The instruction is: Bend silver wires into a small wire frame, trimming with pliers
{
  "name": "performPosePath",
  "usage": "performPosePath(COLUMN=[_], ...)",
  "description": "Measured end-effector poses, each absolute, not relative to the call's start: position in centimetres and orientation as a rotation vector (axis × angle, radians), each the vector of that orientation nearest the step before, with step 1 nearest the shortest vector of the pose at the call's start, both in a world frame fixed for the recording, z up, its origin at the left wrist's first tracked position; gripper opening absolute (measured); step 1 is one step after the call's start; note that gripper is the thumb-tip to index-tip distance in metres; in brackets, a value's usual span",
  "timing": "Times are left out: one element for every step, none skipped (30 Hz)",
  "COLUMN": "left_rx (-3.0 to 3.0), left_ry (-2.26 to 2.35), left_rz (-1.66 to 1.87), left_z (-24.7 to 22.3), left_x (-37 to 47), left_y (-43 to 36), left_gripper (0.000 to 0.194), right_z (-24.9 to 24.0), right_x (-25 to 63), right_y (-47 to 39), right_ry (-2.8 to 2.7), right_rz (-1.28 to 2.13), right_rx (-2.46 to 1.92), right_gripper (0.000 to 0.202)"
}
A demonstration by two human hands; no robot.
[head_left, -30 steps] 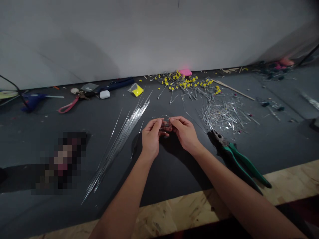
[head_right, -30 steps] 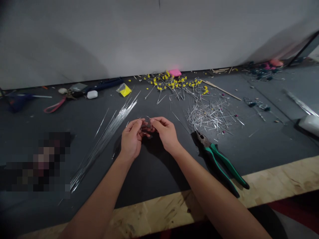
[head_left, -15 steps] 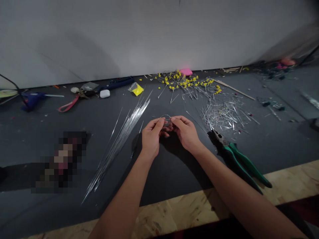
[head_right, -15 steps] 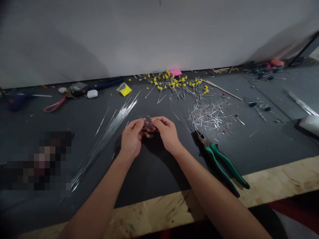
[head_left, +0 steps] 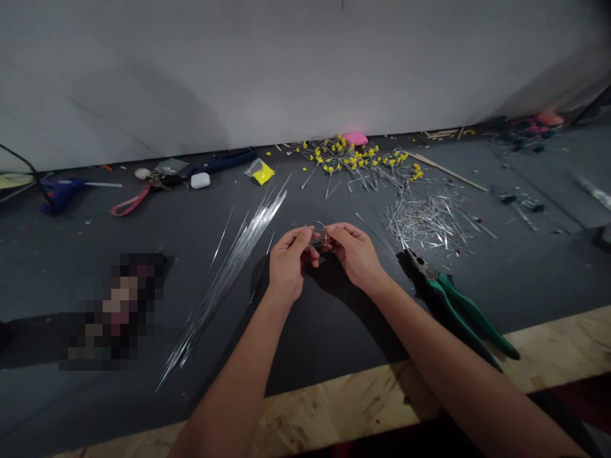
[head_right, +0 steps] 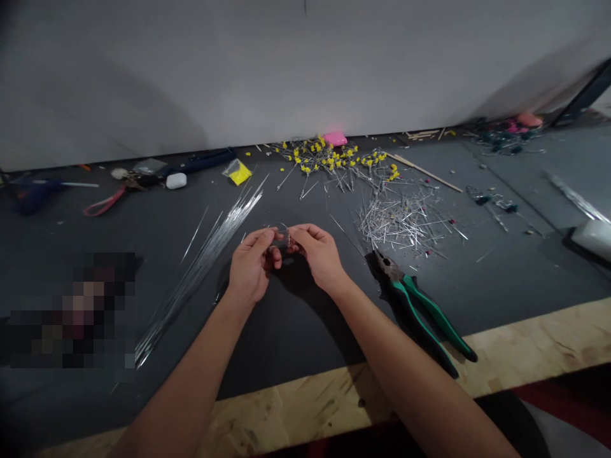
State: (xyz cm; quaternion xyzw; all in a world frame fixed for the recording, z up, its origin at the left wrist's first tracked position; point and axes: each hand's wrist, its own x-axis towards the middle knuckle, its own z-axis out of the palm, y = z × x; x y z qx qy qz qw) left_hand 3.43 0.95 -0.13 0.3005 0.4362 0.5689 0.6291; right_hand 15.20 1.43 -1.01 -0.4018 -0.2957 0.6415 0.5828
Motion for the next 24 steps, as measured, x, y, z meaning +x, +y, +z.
performPosePath(left_rx=[0.688, 0.688, 0.687, 0.686, 0.683, 0.679, 0.674, 0.669, 0.661, 0.65, 0.636, 0.622, 0.61, 0.601, 0.599, 0.601, 0.607, 0.618, 0.634, 0.653, 0.674, 0.698, 0.724, 0.753], left_ry=[0.998, 0.998, 0.998, 0.998, 0.997, 0.994, 0.99, 0.982, 0.972, 0.96, 0.946, 0.931, 0.915, 0.901, 0.889, 0.881, 0.878, 0.884, 0.899, 0.923, 0.955, 0.992, 1.03, 1.068], left_rz=[1.303, 1.301, 1.299, 1.297, 1.295, 1.293, 1.29, 1.287, 1.283, 1.278, 1.271, 1.264, 1.256, 1.248, 1.239, 1.231, 1.226, 1.227, 1.233, 1.246, 1.263, 1.28, 1.298, 1.315], left_z=[-0.1, -0.2, -0.2, -0.2, -0.2, -0.2, -0.2, -0.1, -0.1, -0.1, -0.2, -0.2, -0.2, -0.2, -0.2, -0.2, -0.2, -0.2, -0.2, -0.2, -0.2, -0.3, -0.3, -0.4], left_x=[3.4, 3.4, 3.4, 3.4, 3.3, 3.3, 3.3, 3.3, 3.2, 3.2, 3.1, 3.1, 3.0, 3.0, 2.9, 2.8, 2.8, 2.7, 2.7, 2.7, 2.7, 2.8, 2.9, 3.0], left_y=[1.0, 1.0, 1.0, 1.0, 1.0, 0.9, 0.9, 0.9, 0.9, 1.0, 1.0, 1.0, 1.0, 1.0, 1.0, 1.0, 1.1, 1.1, 1.1, 1.1, 1.1, 1.1, 1.1, 1.0], left_gripper=[0.025, 0.026, 0.026, 0.026, 0.027, 0.026, 0.026, 0.025, 0.025, 0.024, 0.023, 0.022, 0.021, 0.021, 0.02, 0.02, 0.02, 0.021, 0.021, 0.021, 0.022, 0.023, 0.025, 0.025], right_z=[-1.0, -1.0, -1.0, -1.0, -1.0, -1.0, -1.0, -1.0, -1.1, -1.1, -1.1, -1.1, -1.0, -1.0, -0.9, -0.9, -0.9, -0.9, -0.9, -0.9, -0.8, -0.8, -0.8, -0.8], right_x=[15.2, 15.2, 15.2, 15.2, 15.2, 15.2, 15.3, 15.3, 15.4, 15.5, 15.6, 15.7, 15.8, 15.9, 16.1, 16.2, 16.3, 16.4, 16.5, 16.6, 16.6, 16.7, 16.7, 16.6], right_y=[1.4, 1.4, 1.4, 1.5, 1.5, 1.5, 1.5, 1.6, 1.6, 1.6, 1.6, 1.6, 1.6, 1.6, 1.6, 1.6, 1.6, 1.7, 1.7, 1.7, 1.8, 1.8, 1.8, 1.8], right_ry=[-0.688, -0.685, -0.682, -0.678, -0.675, -0.672, -0.671, -0.671, -0.67, -0.671, -0.673, -0.673, -0.675, -0.679, -0.688, -0.699, -0.713, -0.728, -0.745, -0.763, -0.785, -0.817, -0.862, -0.914], right_rz=[1.499, 1.5, 1.504, 1.509, 1.516, 1.523, 1.533, 1.545, 1.557, 1.573, 1.594, 1.618, 1.643, 1.67, 1.699, 1.726, 1.753, 1.774, 1.782, 1.772, 1.735, 1.669, 1.581, 1.485], right_rx=[-0.943, -0.945, -0.945, -0.943, -0.94, -0.935, -0.928, -0.918, -0.905, -0.891, -0.877, -0.863, -0.851, -0.839, -0.828, -0.82, -0.815, -0.815, -0.817, -0.824, -0.842, -0.876, -0.927, -0.988], right_gripper=[0.009, 0.009, 0.009, 0.009, 0.009, 0.009, 0.008, 0.008, 0.007, 0.007, 0.006, 0.006, 0.006, 0.007, 0.008, 0.008, 0.008, 0.008, 0.009, 0.009, 0.009, 0.009, 0.009, 0.011])
